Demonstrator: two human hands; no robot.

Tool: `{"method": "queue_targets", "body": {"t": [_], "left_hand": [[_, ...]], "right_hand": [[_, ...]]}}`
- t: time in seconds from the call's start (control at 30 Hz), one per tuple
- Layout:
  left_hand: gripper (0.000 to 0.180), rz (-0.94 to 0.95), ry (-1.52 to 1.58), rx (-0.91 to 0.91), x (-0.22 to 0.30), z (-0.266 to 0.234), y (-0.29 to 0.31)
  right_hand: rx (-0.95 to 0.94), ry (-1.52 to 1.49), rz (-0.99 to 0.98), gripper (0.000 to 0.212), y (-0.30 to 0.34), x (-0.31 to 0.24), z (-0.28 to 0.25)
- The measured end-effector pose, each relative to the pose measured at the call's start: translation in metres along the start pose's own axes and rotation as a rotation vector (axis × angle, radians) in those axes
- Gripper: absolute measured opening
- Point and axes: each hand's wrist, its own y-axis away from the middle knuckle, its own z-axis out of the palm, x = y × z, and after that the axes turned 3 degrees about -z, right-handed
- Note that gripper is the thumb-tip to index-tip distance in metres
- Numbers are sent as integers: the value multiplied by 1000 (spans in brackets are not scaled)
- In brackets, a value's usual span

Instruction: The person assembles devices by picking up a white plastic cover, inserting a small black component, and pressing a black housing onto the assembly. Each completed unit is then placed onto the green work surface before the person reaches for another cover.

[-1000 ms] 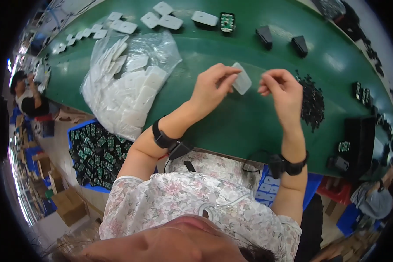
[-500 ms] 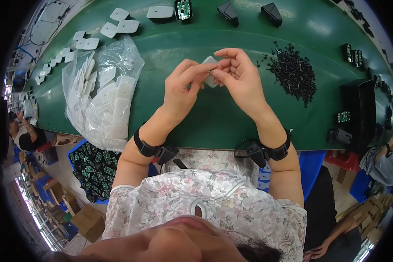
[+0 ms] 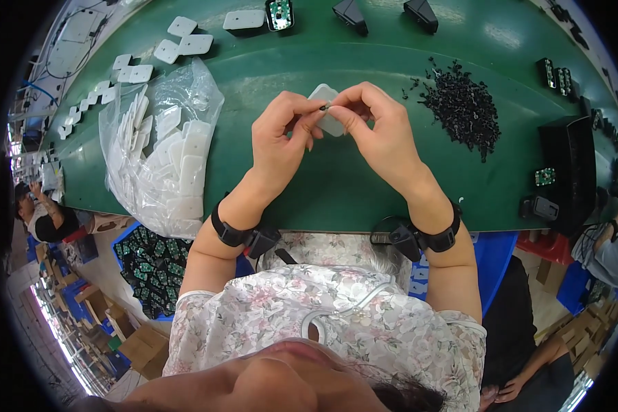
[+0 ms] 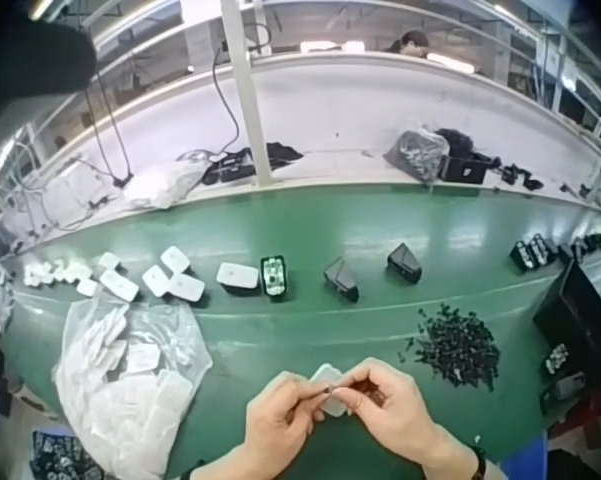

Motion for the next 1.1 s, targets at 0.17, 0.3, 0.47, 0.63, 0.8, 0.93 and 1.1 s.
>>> {"method": "queue_targets", "body": {"t": [0.17, 0.3, 0.47, 0.63, 0.8, 0.93, 1.1], "left_hand": [[14, -251, 303, -4, 0, 2, 0], [15, -254, 461, 28, 0, 4, 1], [10, -376, 443, -79, -5, -1, -3], [7, -202, 304, -65, -8, 2, 1], [5, -9, 69, 17, -13, 4, 2], [5, 66, 15, 11, -11, 2, 0], [9, -117, 291, -32, -9, -1, -3]], "right_hand": [[75, 414, -352, 6, -3, 1, 3], [116, 442, -342, 9, -1, -1, 6], [111, 432, -291, 10, -5, 1, 9], [95, 353, -132, 10, -3, -2, 6], [133, 317, -153, 10, -2, 6, 15], [171, 345, -291, 11, -4, 22, 21], [186, 597, -524, 16, -6, 13, 11]]}}
